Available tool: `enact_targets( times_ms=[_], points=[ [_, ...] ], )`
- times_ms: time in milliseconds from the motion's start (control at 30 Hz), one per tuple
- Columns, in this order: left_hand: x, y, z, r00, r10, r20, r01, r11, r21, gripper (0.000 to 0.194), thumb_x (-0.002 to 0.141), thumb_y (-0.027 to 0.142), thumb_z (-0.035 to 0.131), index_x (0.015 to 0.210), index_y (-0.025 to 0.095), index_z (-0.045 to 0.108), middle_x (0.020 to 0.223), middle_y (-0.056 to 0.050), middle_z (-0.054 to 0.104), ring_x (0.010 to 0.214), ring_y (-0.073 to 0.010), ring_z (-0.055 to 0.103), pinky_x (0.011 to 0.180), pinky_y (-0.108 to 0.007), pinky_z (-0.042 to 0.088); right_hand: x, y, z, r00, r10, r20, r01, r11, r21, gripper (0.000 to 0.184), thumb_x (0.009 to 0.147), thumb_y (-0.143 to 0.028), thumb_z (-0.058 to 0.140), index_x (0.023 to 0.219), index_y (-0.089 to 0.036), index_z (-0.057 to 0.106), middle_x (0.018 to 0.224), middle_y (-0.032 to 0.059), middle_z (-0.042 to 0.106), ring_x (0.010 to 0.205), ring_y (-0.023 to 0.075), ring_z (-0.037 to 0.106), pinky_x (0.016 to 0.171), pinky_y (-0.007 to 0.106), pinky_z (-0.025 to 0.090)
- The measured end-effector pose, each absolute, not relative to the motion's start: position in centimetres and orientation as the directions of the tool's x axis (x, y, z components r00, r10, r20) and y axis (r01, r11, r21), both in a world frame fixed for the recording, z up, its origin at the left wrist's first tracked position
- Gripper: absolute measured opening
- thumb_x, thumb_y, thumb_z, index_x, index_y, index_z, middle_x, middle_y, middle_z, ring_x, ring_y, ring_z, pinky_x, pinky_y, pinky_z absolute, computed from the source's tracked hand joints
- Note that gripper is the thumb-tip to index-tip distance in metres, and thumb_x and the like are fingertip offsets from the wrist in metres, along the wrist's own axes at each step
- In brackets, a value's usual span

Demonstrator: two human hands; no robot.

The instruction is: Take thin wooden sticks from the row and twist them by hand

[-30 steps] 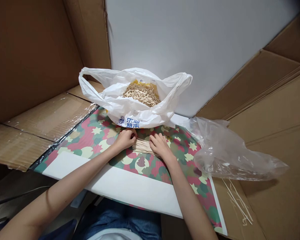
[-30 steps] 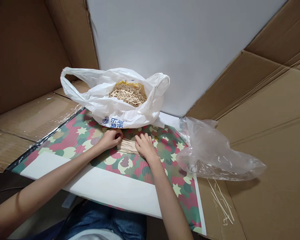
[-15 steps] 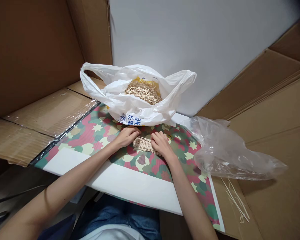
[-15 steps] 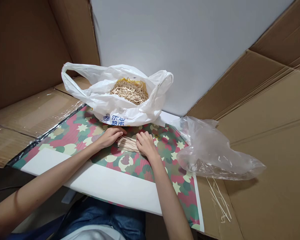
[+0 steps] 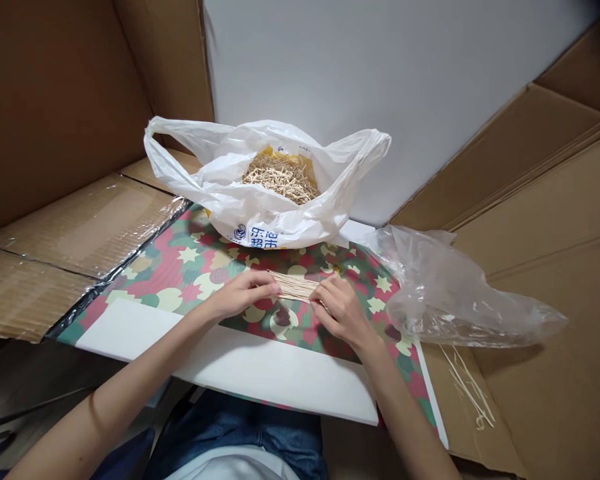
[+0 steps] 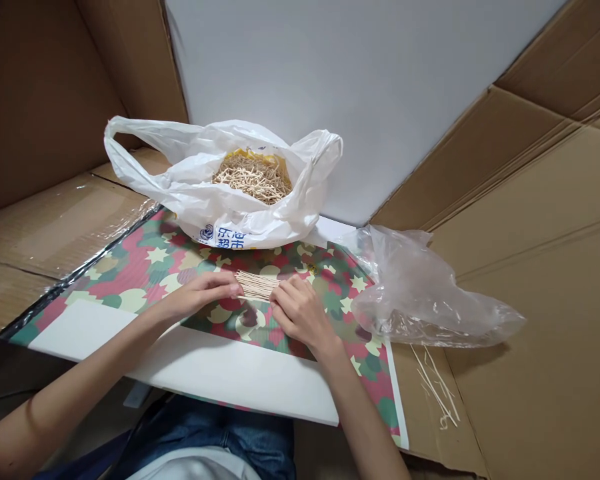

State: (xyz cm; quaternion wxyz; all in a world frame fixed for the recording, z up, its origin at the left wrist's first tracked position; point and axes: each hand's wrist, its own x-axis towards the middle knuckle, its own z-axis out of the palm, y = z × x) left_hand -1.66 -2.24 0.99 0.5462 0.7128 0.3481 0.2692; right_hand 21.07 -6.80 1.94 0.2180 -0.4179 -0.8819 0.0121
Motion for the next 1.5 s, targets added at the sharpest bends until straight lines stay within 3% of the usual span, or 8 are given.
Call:
enact_targets(
  times_ms=[100,167,300,433,667,867,1133,1500],
  points=[
    [-1.2,-3.4,1.7,0.777,0.627,-0.059,0.024,0.064,0.998,0.023,0.078,0.033,0.057,0.069,0.012,0.061,0.067,-0.003,0.059,0.065,-0.0132,0.054,0.062,-0.023,0.043,20.6,-8.0,3.3,-0.546,0.772,0.325,0.689,0.635,-0.350,0.016,0.084,-0.016,0.038,0.071,-0.019,0.048,0.069,0.0019,0.054,0.069,0.0168,0.043,0.069,0.032,0.034],
    [-0.9,-4.2,1.7,0.800,0.598,-0.043,-0.036,0.119,0.992,0.019,0.077,0.029,0.059,0.071,0.012,0.062,0.068,-0.003,0.058,0.064,-0.0120,0.053,0.061,-0.022,0.043,20.2,-8.5,3.8,-0.507,0.810,0.295,0.646,0.583,-0.493,0.017,0.085,-0.018,0.040,0.070,-0.020,0.048,0.067,0.0009,0.054,0.067,0.0158,0.044,0.069,0.031,0.035],
    [-0.7,-6.0,1.3,0.694,0.719,0.032,-0.152,0.103,0.983,0.017,0.077,0.027,0.061,0.088,0.014,0.062,0.070,-0.001,0.052,0.065,-0.0107,0.049,0.059,-0.021,0.045,19.5,-9.0,3.6,-0.430,0.886,0.175,0.523,0.402,-0.752,0.014,0.085,-0.023,0.044,0.073,-0.021,0.050,0.069,-0.0006,0.054,0.066,0.0139,0.049,0.064,0.027,0.038],
    [-0.7,-7.2,1.2,0.574,0.811,0.112,-0.235,0.032,0.971,0.022,0.076,0.026,0.062,0.096,0.015,0.063,0.081,-0.003,0.050,0.074,-0.0134,0.049,0.061,-0.022,0.048,18.5,-9.2,2.6,-0.401,0.911,0.095,0.368,0.255,-0.894,0.011,0.084,-0.025,0.047,0.075,-0.021,0.051,0.070,-0.0020,0.055,0.063,0.0124,0.052,0.059,0.025,0.038],
    [-1.4,-7.1,0.5,0.580,0.809,0.099,-0.311,0.107,0.944,0.014,0.080,0.024,0.059,0.092,0.017,0.062,0.083,-0.003,0.052,0.075,-0.0126,0.053,0.063,-0.021,0.047,17.1,-9.2,2.0,-0.429,0.903,0.010,0.233,0.121,-0.965,0.010,0.082,-0.025,0.049,0.073,-0.020,0.049,0.061,-0.0039,0.053,0.055,0.0107,0.050,0.053,0.023,0.038],
    [-1.4,-7.0,0.1,0.642,0.759,0.106,-0.389,0.204,0.898,0.013,0.080,0.022,0.058,0.092,0.018,0.061,0.085,-0.003,0.055,0.077,-0.0174,0.060,0.068,-0.031,0.051,16.5,-9.1,1.9,-0.443,0.896,-0.037,0.197,0.057,-0.979,0.008,0.081,-0.024,0.050,0.074,-0.020,0.051,0.060,-0.0034,0.054,0.056,0.0112,0.051,0.055,0.024,0.040],
    [-1.0,-6.8,0.1,0.621,0.777,0.105,-0.469,0.261,0.844,0.010,0.078,0.024,0.061,0.082,0.016,0.056,0.075,-0.001,0.057,0.064,-0.0158,0.062,0.063,-0.030,0.050,15.3,-9.7,1.7,-0.384,0.921,-0.059,-0.050,-0.085,-0.995,0.015,0.080,-0.035,0.053,0.076,-0.020,0.049,0.064,-0.0031,0.052,0.059,0.0113,0.053,0.056,0.024,0.039],
    [-0.8,-7.0,-0.1,0.630,0.767,0.123,-0.493,0.272,0.826,0.010,0.078,0.024,0.061,0.082,0.016,0.058,0.073,-0.001,0.053,0.062,-0.0122,0.058,0.056,-0.025,0.049,13.5,-10.4,1.3,-0.249,0.968,-0.007,-0.166,-0.049,-0.985,0.016,0.073,-0.034,0.058,0.070,-0.020,0.051,0.063,-0.0030,0.050,0.053,0.0102,0.050,0.053,0.024,0.041]
  ],
)
